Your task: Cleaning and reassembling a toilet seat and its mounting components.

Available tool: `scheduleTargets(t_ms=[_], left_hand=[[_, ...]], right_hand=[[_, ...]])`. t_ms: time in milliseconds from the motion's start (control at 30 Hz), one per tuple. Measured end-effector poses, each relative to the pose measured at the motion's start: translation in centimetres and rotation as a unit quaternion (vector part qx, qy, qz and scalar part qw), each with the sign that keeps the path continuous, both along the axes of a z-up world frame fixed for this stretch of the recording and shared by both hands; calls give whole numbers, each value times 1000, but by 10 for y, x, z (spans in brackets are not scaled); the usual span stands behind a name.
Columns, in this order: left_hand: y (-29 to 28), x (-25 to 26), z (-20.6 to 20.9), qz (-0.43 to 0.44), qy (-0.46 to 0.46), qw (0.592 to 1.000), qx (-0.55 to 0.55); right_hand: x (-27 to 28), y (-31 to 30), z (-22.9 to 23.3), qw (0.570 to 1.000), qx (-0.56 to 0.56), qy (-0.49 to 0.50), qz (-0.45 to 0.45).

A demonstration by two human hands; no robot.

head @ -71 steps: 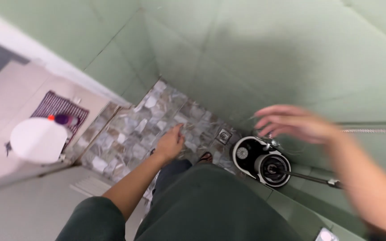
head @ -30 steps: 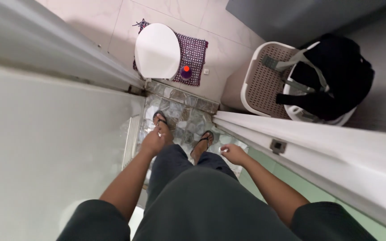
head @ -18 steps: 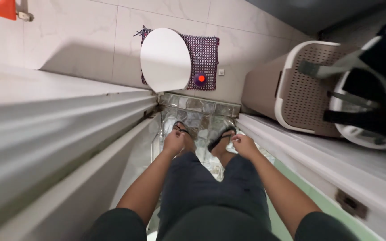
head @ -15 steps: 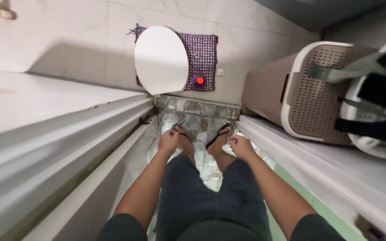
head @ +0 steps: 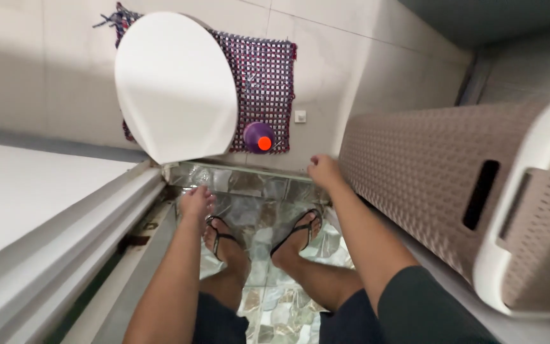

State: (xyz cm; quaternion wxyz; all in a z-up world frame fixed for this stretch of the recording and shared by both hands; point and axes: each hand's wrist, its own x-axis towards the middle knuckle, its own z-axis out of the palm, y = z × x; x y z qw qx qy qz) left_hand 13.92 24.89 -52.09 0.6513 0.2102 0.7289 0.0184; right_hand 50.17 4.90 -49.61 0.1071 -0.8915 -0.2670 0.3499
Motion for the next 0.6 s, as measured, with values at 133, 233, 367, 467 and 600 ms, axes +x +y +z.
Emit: scheduleTargets(t_ms=[133,233,367,467,600], left_hand=[[12,11,-53,88,-44,995,9],[15,16,-87,136,-69,988,16],[23,18,-122,198,-94,976,-2],[33,23,-131,242,-149,959,5],[39,25,-145,265,-192,945,9]], right_hand=[[30,34,-43,999,9,-27,22],[40,53,-62,996,1,-44,72],[45,80,-81,988,-44,-43,140],[44,100,-71,985,-96,-11,144],[61,89,-108,973,-80,-38,214]])
